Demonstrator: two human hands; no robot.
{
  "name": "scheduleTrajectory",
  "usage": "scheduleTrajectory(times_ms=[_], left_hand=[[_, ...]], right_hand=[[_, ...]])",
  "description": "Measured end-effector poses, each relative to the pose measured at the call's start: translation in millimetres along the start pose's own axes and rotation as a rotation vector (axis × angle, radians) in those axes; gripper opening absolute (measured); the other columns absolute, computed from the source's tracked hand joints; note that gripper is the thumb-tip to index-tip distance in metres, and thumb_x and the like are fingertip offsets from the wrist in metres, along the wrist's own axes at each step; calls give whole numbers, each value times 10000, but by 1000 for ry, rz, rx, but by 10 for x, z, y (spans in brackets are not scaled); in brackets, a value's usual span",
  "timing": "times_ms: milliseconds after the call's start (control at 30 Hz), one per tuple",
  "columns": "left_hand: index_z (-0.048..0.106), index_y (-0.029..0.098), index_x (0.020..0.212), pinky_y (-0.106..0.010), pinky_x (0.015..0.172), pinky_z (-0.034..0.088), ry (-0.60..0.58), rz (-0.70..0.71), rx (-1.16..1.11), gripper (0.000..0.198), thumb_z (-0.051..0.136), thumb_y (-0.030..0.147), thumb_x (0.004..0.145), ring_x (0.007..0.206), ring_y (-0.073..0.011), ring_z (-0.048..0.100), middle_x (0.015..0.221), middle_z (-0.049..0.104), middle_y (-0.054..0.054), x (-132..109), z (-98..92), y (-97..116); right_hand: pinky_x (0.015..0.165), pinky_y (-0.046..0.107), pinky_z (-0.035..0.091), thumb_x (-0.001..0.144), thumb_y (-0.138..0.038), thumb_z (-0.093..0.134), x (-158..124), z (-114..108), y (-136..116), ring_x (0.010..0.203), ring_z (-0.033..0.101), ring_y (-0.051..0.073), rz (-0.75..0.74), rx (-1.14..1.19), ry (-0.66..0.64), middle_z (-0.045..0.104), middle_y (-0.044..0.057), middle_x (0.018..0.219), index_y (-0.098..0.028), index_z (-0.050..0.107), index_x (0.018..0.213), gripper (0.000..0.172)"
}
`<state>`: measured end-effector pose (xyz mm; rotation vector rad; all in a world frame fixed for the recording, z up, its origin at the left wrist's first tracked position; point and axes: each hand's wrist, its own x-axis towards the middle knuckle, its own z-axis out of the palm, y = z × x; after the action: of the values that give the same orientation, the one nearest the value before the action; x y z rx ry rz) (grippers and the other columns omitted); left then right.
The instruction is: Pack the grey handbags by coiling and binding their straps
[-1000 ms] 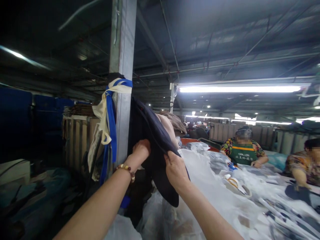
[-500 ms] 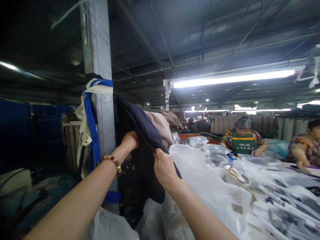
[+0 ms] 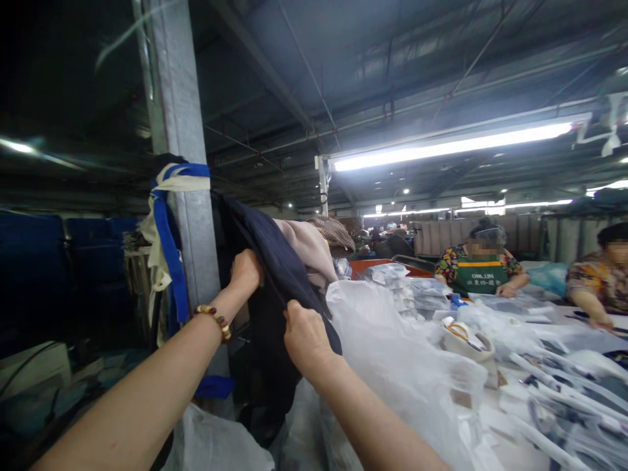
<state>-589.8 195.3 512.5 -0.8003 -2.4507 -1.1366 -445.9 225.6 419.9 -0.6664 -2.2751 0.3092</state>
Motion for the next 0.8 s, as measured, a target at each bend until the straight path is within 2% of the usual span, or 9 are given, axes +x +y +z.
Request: scheduleTrajectory(times_ms=[133,233,333,400,467,533,667,733,800], left_hand=[[637,122,802,-302,684,492,32,84,63,114,536,160,840,849,-222,661,813,684,-95,-23,-130,78],[645,135,831,-289,712,465,98,215,92,176,505,50,767,924,-264,645,859,690,-135,-229,-280,68],[627,154,915,-281,765,464,233,377,63,201,471,94,804,917,-226,639,922,683,-99,-660,-404,-83],[630,153,885,-261,752,482,422,534,-70,146,500,176,823,829,-191,650,872,683,-69,-1012,-464,-274],[632,182,890,-221,692,503,532,510,-246,148,533,277,835,713,-144,650,809,682,-18,-1350,-514,-503],[634,211,904,-172,572,502,506,349,-422,176,585,350,807,582,-104,624,734,674,26,-1637,-550,-724],[652,196,830,-139,441,466,307,71,-748,231,688,385,703,464,-81,555,646,651,30,-2062,-509,-1051],[658,180,793,-150,411,451,172,-30,-867,259,713,399,666,464,-91,542,643,647,12,-2255,-415,-1162],[661,173,775,-163,404,443,26,-127,-934,285,718,424,654,470,-99,537,652,649,-1,-2475,-299,-1247]], right_hand=[[544,273,225,863,-122,490,-23,86,-76,611,578,162,3,-1,-44,676,65,698,-170,613,825,138],[552,273,245,873,-122,471,14,146,-74,645,600,183,31,25,-49,683,91,728,-159,619,824,161],[563,270,282,888,-142,445,15,203,-53,663,606,193,43,83,-57,677,101,728,-149,624,811,195],[573,267,315,897,-185,445,-62,228,-42,664,604,189,19,128,-81,670,85,718,-146,626,863,188],[593,261,362,905,-250,435,-225,231,-33,674,606,178,-10,241,-106,664,60,722,-148,605,984,214],[653,268,419,891,-327,443,-465,206,-26,746,619,178,8,522,-126,662,54,796,-159,564,1077,278],[703,295,472,772,-409,601,-1051,94,-26,888,616,200,212,1212,-219,629,70,1022,-223,503,1178,457],[655,277,472,747,-391,651,-1335,49,-32,847,618,189,315,1363,-238,632,58,988,-241,502,1196,497],[630,258,461,757,-385,657,-1599,29,-27,771,611,166,377,1394,-229,636,40,860,-212,589,1073,366]])
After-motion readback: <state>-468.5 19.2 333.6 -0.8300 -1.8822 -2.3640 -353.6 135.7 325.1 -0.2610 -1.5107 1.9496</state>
